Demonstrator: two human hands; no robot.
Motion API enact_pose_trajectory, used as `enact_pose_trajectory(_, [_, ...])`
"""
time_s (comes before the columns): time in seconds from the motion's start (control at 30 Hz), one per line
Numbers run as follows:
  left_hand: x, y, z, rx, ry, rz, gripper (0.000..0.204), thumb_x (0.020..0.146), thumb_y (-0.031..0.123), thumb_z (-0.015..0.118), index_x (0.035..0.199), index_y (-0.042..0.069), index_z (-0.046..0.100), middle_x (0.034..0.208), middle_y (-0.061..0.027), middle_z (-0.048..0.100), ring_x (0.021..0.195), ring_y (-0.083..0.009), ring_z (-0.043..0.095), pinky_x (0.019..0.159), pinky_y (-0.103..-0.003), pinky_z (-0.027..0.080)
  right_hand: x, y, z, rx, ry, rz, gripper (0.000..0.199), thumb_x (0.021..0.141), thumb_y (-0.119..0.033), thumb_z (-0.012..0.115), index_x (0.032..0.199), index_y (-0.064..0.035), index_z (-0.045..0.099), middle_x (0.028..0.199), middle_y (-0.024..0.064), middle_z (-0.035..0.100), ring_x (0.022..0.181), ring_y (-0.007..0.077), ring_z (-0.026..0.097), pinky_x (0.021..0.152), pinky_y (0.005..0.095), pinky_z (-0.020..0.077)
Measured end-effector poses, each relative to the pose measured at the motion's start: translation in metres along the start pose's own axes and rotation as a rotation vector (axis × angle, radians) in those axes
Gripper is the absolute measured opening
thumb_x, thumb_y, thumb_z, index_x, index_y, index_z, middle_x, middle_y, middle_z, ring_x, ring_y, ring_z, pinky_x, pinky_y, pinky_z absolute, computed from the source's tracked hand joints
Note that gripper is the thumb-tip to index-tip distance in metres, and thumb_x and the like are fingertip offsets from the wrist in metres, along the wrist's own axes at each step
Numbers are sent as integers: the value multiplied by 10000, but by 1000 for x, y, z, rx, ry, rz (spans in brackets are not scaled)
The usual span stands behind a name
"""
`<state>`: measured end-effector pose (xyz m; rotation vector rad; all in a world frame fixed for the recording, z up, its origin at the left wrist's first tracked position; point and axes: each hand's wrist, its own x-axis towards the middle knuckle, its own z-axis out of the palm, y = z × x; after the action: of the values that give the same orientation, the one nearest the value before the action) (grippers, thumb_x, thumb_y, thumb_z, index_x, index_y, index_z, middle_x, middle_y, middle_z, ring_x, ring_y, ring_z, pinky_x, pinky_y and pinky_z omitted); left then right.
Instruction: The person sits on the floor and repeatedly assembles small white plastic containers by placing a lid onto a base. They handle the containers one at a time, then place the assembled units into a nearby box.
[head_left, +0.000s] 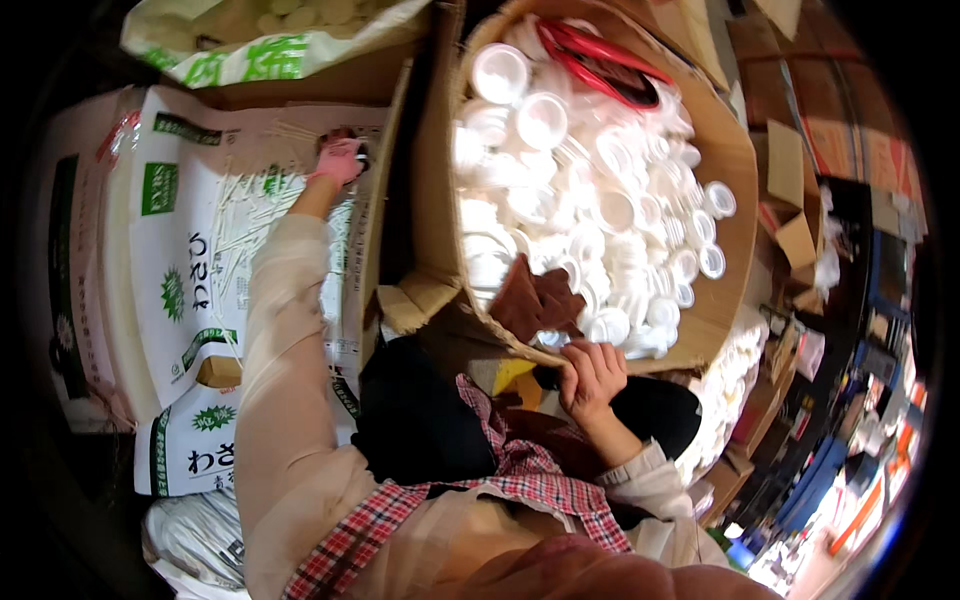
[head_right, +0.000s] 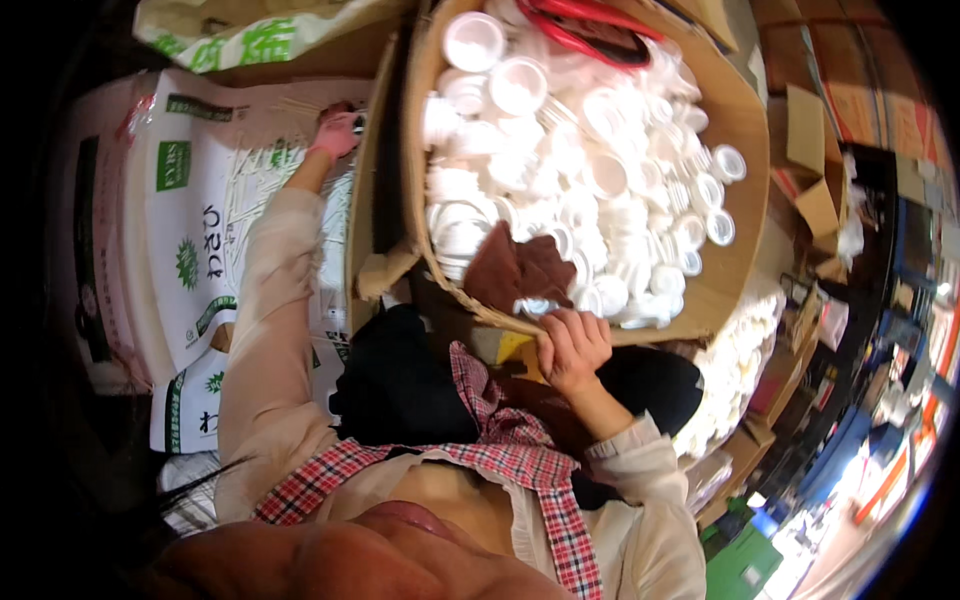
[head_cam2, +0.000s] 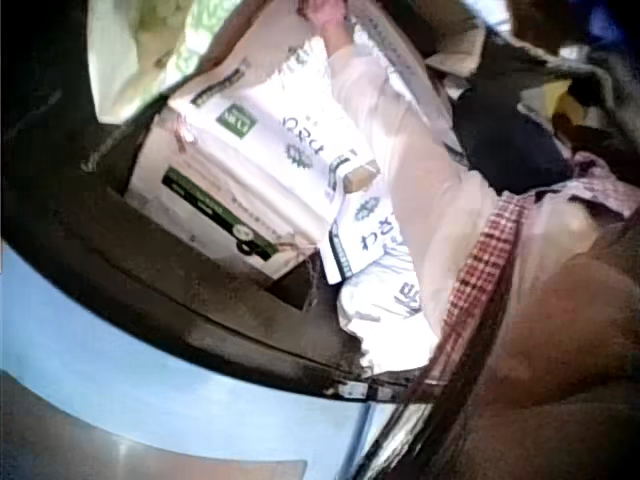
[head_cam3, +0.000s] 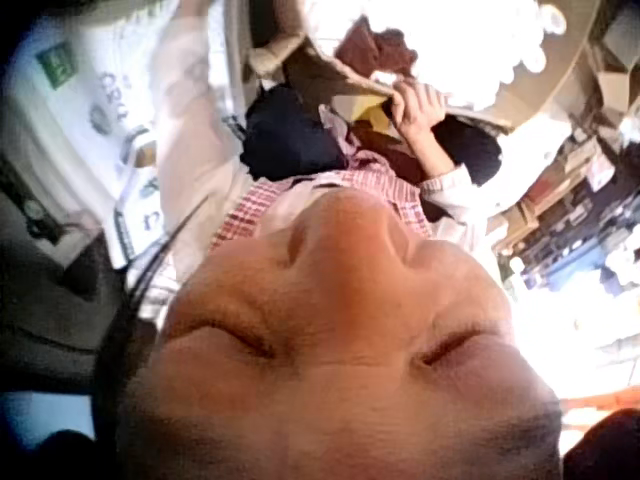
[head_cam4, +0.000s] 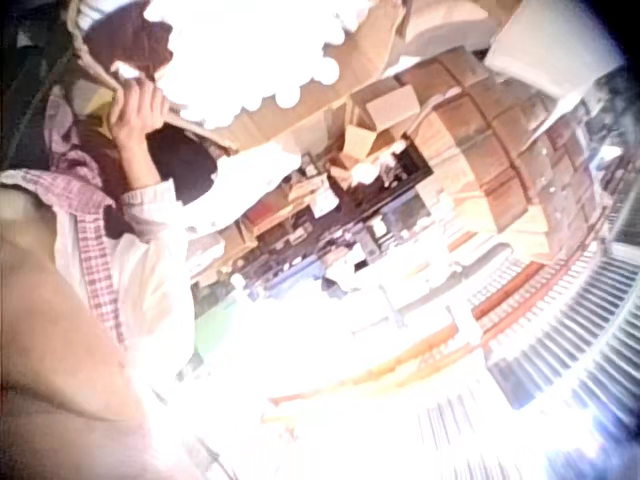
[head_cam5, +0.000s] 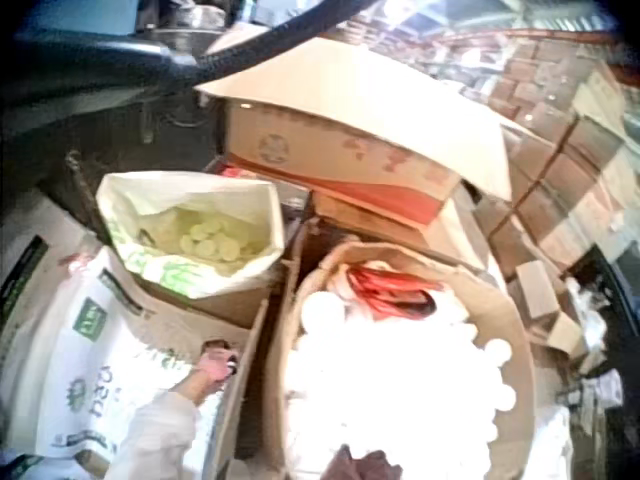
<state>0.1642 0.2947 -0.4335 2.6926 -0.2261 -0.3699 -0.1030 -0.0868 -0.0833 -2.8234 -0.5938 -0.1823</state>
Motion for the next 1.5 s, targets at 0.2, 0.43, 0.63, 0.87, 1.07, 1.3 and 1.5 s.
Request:
enact_pose_trajectory(0.2, [-81,24,-21,-211,82,-42,313,745,227,676,992,38,641,1068,-171,604,1013,-348,574,893,-411,460,-2,-1,-3,1,55,-15,148,794,-204,630,887,-90,620,880,40,610,772,215,568,668,336,397])
enact_pose_trajectory(0.43, [-70,45,-39,-127,73,-218,421,753,345,662,1074,73,637,1155,-188,571,1083,-341,541,946,-391,436,-11,-7,-1,-33,99,12,194,780,-198,659,933,-86,617,875,51,612,773,231,566,663,346,400])
enact_pose_trajectory(0.63, [6,-5,-17,302,-365,-335,374,848,325,510,1155,131,602,1254,-144,529,1185,-294,482,970,-479,381,-1,0,-1,-6,65,-87,242,782,-235,667,955,-71,627,871,59,604,749,225,559,659,341,399])
enact_pose_trajectory(0.87, [-19,28,-7,-76,108,-116,390,796,380,618,1085,120,645,1085,-183,618,1023,-356,575,898,-402,460,-16,3,1,-9,45,-45,259,778,-245,673,960,-65,632,853,48,599,727,210,557,638,323,383])
enact_pose_trajectory(1.07, [-127,68,-137,-888,950,-239,338,805,87,665,1096,-52,565,1071,-154,628,968,-250,591,886,-343,446,2,0,-19,479,36,251,265,813,-215,656,1001,-36,602,951,103,585,774,258,589,670,341,461])
enact_pose_trajectory(1.3, [-161,253,-233,-726,472,254,448,775,152,696,1160,-27,553,1266,-185,507,1179,-290,488,1006,-359,371,49,83,37,570,-516,169,373,795,-152,683,1133,-23,598,1024,172,648,772,290,651,708,380,523])
enact_pose_trajectory(1.5, [-179,328,-258,-764,413,237,387,779,113,636,1132,-10,536,1010,-124,595,899,-240,586,818,-341,473,84,60,-7,576,-592,191,251,706,-218,730,806,-8,636,753,133,637,756,251,620,675,330,472])
